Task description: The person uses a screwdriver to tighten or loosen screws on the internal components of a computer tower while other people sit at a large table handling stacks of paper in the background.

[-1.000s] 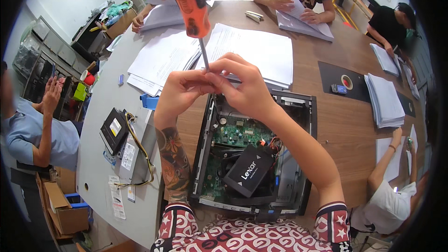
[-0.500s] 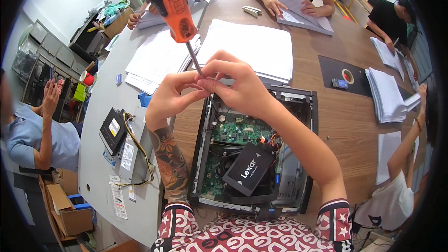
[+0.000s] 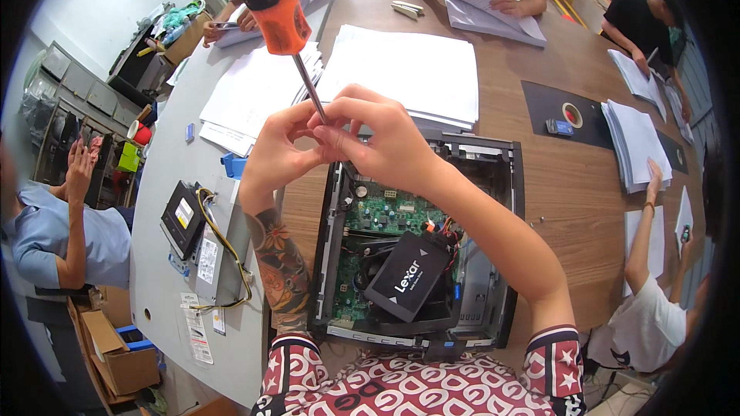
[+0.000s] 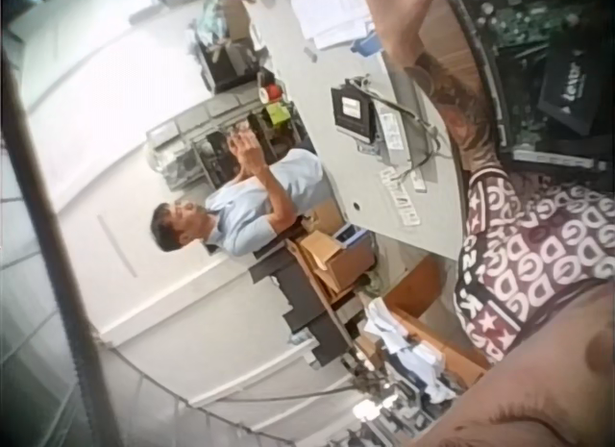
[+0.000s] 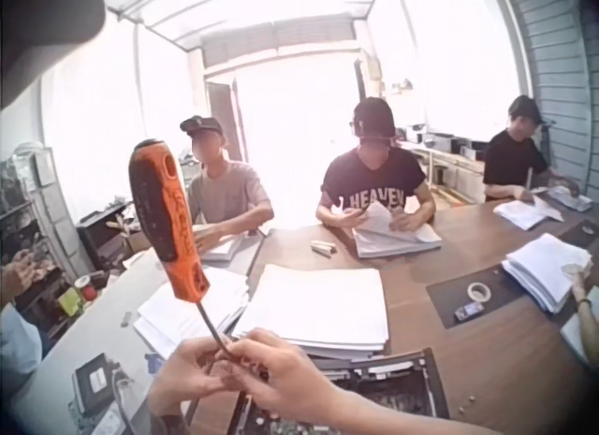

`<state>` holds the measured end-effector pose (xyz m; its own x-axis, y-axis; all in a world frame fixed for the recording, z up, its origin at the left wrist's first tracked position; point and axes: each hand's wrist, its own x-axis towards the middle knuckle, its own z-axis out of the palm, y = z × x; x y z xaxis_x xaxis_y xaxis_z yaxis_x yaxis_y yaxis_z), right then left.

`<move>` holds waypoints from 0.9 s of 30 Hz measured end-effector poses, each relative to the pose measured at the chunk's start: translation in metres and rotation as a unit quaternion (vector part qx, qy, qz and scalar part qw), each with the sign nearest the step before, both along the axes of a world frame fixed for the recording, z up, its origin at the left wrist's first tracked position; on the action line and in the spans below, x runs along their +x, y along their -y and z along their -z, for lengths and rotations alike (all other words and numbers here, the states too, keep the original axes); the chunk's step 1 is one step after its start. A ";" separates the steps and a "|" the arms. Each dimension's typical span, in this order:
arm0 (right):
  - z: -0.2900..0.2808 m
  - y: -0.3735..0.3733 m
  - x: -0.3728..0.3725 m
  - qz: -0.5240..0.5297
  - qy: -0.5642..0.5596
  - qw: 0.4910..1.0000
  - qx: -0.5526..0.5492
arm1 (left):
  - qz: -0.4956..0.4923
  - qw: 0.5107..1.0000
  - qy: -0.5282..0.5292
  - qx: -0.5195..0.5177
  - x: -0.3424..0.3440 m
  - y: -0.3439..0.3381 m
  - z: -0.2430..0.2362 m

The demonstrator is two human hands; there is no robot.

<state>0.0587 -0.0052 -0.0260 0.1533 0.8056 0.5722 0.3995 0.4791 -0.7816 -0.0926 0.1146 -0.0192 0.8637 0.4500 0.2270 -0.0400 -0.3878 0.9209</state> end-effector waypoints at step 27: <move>0.004 -0.002 0.001 -0.031 -0.012 0.999 0.034 | 0.035 0.999 0.009 0.015 -0.004 -0.006 0.005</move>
